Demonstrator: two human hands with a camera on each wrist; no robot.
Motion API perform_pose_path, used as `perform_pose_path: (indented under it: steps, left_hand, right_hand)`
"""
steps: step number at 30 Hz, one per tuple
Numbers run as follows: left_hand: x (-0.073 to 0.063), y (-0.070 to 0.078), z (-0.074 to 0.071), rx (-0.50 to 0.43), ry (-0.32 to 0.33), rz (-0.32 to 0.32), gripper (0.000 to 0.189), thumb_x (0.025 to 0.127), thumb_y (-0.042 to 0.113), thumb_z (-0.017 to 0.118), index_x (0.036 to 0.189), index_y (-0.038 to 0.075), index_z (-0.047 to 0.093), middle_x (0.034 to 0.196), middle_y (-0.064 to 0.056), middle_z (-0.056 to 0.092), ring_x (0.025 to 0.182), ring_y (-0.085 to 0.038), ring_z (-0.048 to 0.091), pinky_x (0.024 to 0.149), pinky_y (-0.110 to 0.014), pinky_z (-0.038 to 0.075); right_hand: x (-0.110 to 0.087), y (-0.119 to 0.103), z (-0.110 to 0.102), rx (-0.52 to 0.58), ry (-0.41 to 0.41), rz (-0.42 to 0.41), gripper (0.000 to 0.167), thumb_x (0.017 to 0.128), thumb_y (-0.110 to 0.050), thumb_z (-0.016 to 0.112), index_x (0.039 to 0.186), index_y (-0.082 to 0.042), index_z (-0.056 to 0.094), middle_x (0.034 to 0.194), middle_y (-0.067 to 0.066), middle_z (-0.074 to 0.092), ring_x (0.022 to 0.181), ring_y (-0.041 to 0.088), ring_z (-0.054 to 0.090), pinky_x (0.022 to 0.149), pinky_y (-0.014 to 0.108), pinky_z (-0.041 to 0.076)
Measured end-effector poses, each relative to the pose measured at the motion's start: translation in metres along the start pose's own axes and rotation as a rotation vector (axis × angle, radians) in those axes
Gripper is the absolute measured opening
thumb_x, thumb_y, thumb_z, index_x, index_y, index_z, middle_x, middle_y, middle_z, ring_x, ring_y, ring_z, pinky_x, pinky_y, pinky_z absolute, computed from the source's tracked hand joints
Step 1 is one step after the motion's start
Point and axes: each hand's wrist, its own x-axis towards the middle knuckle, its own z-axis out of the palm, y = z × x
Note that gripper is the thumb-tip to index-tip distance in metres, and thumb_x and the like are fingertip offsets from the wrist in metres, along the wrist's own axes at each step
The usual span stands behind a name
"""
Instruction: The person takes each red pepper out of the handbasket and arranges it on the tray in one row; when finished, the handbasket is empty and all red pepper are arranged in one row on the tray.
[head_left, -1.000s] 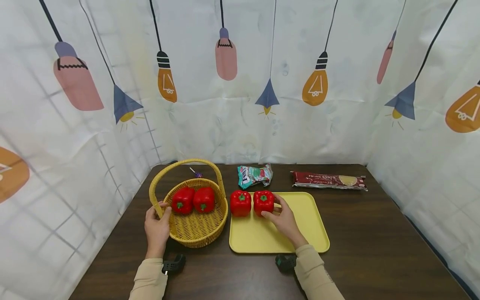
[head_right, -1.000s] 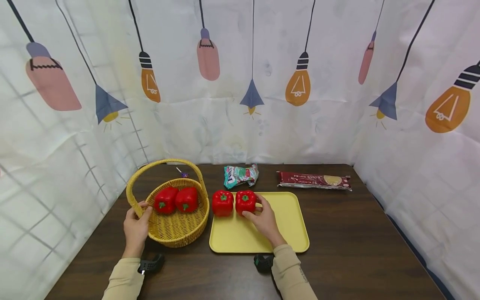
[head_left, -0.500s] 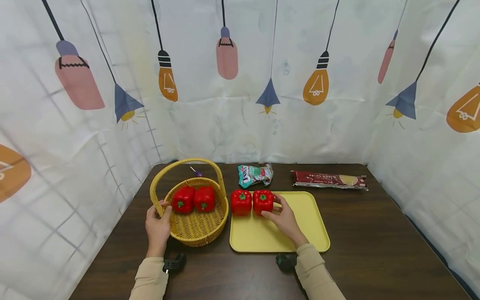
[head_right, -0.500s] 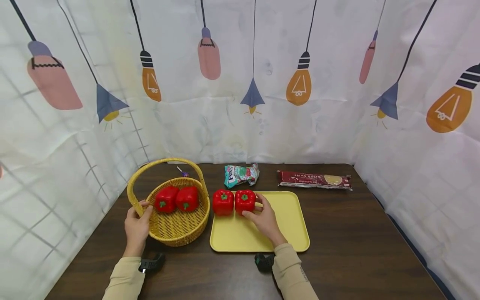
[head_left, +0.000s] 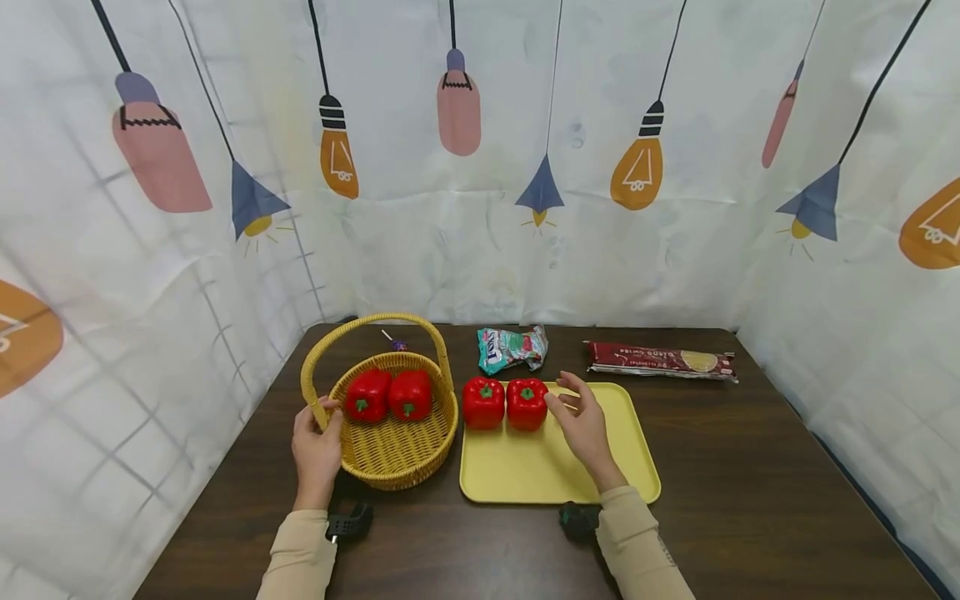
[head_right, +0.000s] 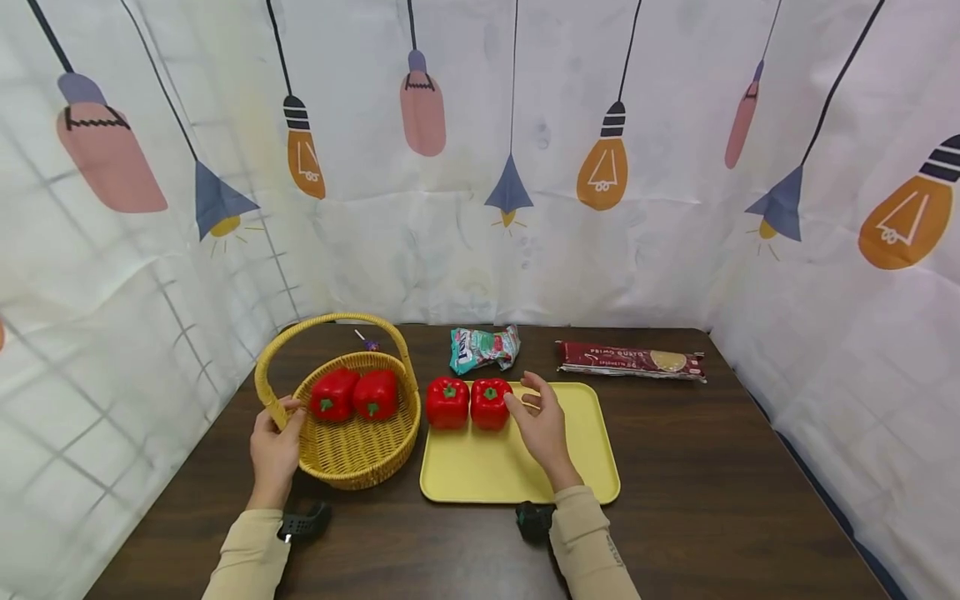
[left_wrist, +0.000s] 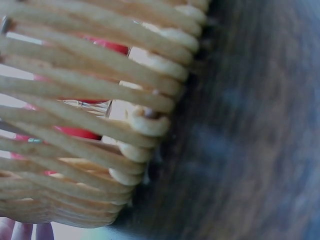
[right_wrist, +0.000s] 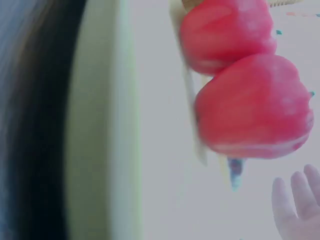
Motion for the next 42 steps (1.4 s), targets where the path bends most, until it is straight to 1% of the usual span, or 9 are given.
perform_pose_path:
  steps: [7, 13, 17, 22, 25, 28, 32, 37, 42]
  left_hand:
    - [0.001, 0.0, 0.001, -0.001, 0.012, -0.001, 0.018, 0.095, 0.005, 0.061, 0.108, -0.007, 0.064, 0.126, -0.018, 0.054, 0.117, -0.026, 0.047, 0.091, -0.021, 0.034]
    - [0.0, 0.001, 0.001, 0.019, 0.019, -0.053, 0.026, 0.097, 0.02, 0.063, 0.106, -0.004, 0.06, 0.13, -0.018, 0.054, 0.116, -0.029, 0.05, 0.086, -0.019, 0.035]
    - [-0.001, 0.001, 0.0, 0.032, 0.018, -0.055, 0.031, 0.097, 0.026, 0.062, 0.106, -0.004, 0.06, 0.132, -0.019, 0.054, 0.116, -0.03, 0.049, 0.086, -0.021, 0.034]
    - [-0.001, 0.0, 0.0, 0.06, 0.021, -0.019, 0.033, 0.099, 0.029, 0.059, 0.103, -0.004, 0.059, 0.131, -0.02, 0.053, 0.117, -0.031, 0.049, 0.088, -0.024, 0.035]
    - [-0.001, 0.0, 0.0, 0.063, 0.023, -0.002, 0.033, 0.099, 0.029, 0.058, 0.102, -0.004, 0.059, 0.13, -0.02, 0.053, 0.116, -0.031, 0.049, 0.087, -0.023, 0.035]
    - [-0.001, 0.001, 0.0, 0.057, 0.022, 0.007, 0.032, 0.099, 0.028, 0.058, 0.102, -0.004, 0.059, 0.13, -0.02, 0.053, 0.115, -0.03, 0.049, 0.086, -0.022, 0.034]
    - [-0.001, 0.002, 0.0, 0.053, 0.024, 0.016, 0.031, 0.099, 0.027, 0.059, 0.102, -0.004, 0.059, 0.131, -0.02, 0.053, 0.115, -0.03, 0.049, 0.087, -0.021, 0.033]
    - [0.001, 0.0, 0.0, 0.061, 0.029, 0.01, 0.027, 0.098, 0.024, 0.06, 0.101, -0.003, 0.059, 0.13, -0.019, 0.054, 0.115, -0.03, 0.05, 0.088, -0.026, 0.034]
    - [-0.001, -0.002, 0.0, 0.076, 0.032, 0.001, 0.029, 0.099, 0.027, 0.059, 0.101, -0.002, 0.059, 0.128, -0.016, 0.055, 0.114, -0.029, 0.05, 0.088, -0.028, 0.036]
  right_hand:
    - [-0.016, -0.055, 0.011, 0.004, 0.066, -0.146, 0.037, 0.093, -0.005, 0.064, 0.128, 0.004, 0.055, 0.122, 0.023, 0.06, 0.104, 0.04, 0.056, 0.091, 0.042, 0.047]
    - [-0.031, -0.086, 0.036, 0.055, -0.014, -0.218, 0.029, 0.092, 0.001, 0.063, 0.121, 0.006, 0.059, 0.116, 0.026, 0.062, 0.093, 0.031, 0.058, 0.083, 0.034, 0.051]
    - [-0.034, -0.075, 0.067, 0.107, -0.143, -0.249, 0.03, 0.092, -0.001, 0.065, 0.121, 0.005, 0.06, 0.117, 0.024, 0.062, 0.095, 0.033, 0.06, 0.082, 0.034, 0.053]
    - [-0.035, -0.055, 0.108, 0.132, -0.295, -0.186, 0.034, 0.092, -0.011, 0.068, 0.125, -0.006, 0.06, 0.124, 0.01, 0.062, 0.106, 0.033, 0.06, 0.089, 0.034, 0.052]
    - [-0.035, -0.054, 0.126, 0.11, -0.344, -0.167, 0.039, 0.091, -0.016, 0.069, 0.128, -0.009, 0.059, 0.129, 0.011, 0.06, 0.112, 0.03, 0.058, 0.093, 0.041, 0.05]
    - [-0.033, -0.058, 0.14, 0.08, -0.363, -0.15, 0.045, 0.09, -0.019, 0.071, 0.132, -0.008, 0.056, 0.133, 0.015, 0.056, 0.118, 0.03, 0.056, 0.096, 0.047, 0.048]
    - [-0.026, -0.065, 0.155, 0.026, -0.366, -0.122, 0.052, 0.089, -0.022, 0.072, 0.135, -0.005, 0.053, 0.134, 0.014, 0.054, 0.12, 0.035, 0.053, 0.098, 0.045, 0.047]
    - [-0.017, -0.066, 0.171, -0.118, -0.342, -0.102, 0.058, 0.087, -0.025, 0.073, 0.138, -0.006, 0.05, 0.135, 0.008, 0.053, 0.115, 0.031, 0.052, 0.095, 0.04, 0.049]
    - [-0.009, -0.066, 0.184, -0.257, -0.314, -0.098, 0.064, 0.086, -0.027, 0.073, 0.141, -0.008, 0.047, 0.141, 0.008, 0.05, 0.124, 0.028, 0.049, 0.1, 0.045, 0.044]
